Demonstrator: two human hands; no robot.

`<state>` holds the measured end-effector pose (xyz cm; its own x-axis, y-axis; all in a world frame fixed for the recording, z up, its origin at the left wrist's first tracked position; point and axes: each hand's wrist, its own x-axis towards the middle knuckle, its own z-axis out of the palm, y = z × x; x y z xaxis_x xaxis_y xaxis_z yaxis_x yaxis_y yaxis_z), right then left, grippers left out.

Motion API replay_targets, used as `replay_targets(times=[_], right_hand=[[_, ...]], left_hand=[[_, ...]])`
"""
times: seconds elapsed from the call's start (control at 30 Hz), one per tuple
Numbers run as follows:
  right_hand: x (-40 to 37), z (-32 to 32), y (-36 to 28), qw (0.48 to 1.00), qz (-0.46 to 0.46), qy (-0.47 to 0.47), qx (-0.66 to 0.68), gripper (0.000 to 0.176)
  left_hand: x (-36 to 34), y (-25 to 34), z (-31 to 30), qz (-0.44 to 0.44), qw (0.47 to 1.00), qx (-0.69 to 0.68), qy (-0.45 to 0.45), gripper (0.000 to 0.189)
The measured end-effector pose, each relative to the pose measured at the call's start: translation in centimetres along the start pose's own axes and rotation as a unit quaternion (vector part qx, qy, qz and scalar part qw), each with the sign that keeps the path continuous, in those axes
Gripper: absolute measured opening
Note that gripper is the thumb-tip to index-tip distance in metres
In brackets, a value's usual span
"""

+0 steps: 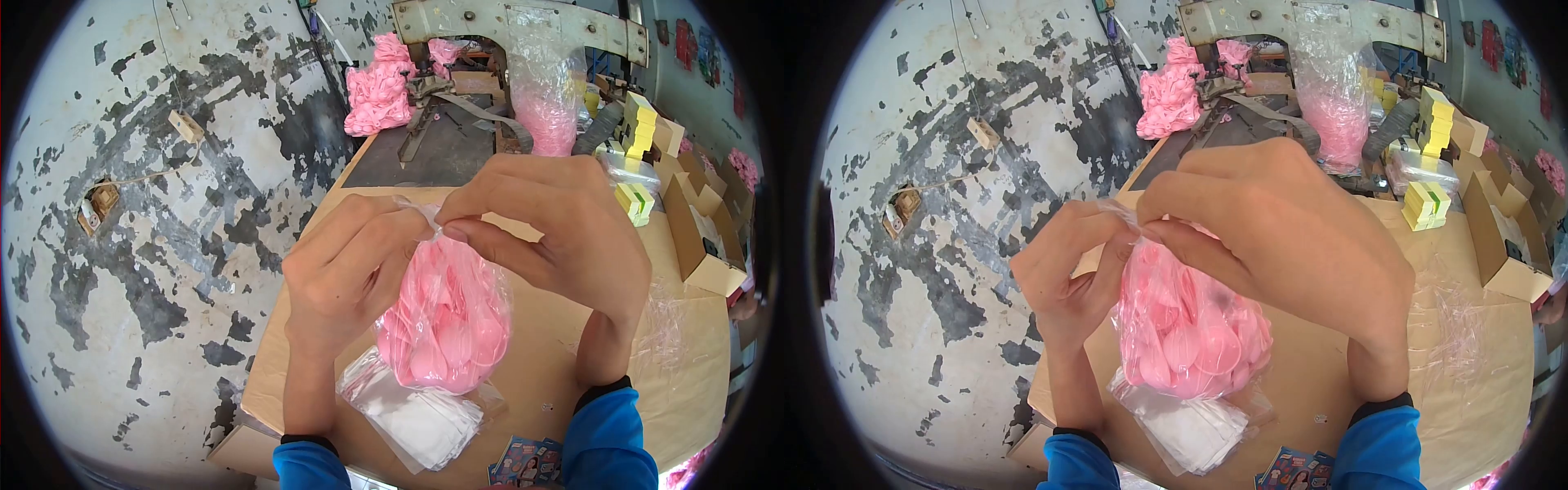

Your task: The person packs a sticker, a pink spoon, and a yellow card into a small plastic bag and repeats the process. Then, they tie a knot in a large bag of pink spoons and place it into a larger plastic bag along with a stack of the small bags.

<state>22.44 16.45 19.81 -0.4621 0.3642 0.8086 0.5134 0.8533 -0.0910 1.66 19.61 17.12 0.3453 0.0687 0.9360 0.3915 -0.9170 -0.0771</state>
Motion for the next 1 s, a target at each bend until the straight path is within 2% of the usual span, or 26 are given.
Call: replay_targets(times=[0.1, 0.33, 0.43, 0.6, 0.7, 0.8, 0.9, 1.0], right_hand=[[-0.1, 0.0, -0.3, 0.999, 0.027, -0.018, -0.024, 0.013], [-0.3, 0.9, -0.4, 0.995, 0.089, -0.047, -0.005, 0.015], [-0.1, 1.9, -0.2, 0.993, 0.095, -0.065, -0.016, 0.018], [0.1, 2.8, -0.1, 0.996, 0.085, -0.041, -0.006, 0.021], [0.0, 2.7, -0.1, 0.996, 0.074, -0.052, -0.021, 0.022], [0.1, 2.5, 0.0, 0.994, 0.080, -0.066, -0.020, 0.022], [0.1, 2.5, -0.1, 0.994, 0.081, -0.072, -0.019, 0.022], [0.0, 2.6, -0.1, 0.993, 0.093, -0.073, -0.017, 0.022]], left_hand=[[-0.3, -0.4, 0.3, 0.006, 1.000, 0.003, -0.005, 0.019], [-0.4, -0.2, -0.4, -0.091, 0.993, -0.040, -0.059, 0.017], [-0.5, -0.3, -0.8, -0.141, 0.986, -0.063, -0.067, 0.017], [-0.6, -0.9, -1.3, -0.202, 0.969, -0.125, -0.060, 0.022], [-0.5, -1.0, -1.9, -0.225, 0.954, -0.156, -0.121, 0.028], [-0.7, -1.6, -1.4, -0.240, 0.932, -0.253, -0.098, 0.032], [-0.7, -2.1, -1.2, -0.258, 0.914, -0.296, -0.098, 0.042], [-0.8, -2.2, -0.8, -0.271, 0.894, -0.350, -0.074, 0.042]])
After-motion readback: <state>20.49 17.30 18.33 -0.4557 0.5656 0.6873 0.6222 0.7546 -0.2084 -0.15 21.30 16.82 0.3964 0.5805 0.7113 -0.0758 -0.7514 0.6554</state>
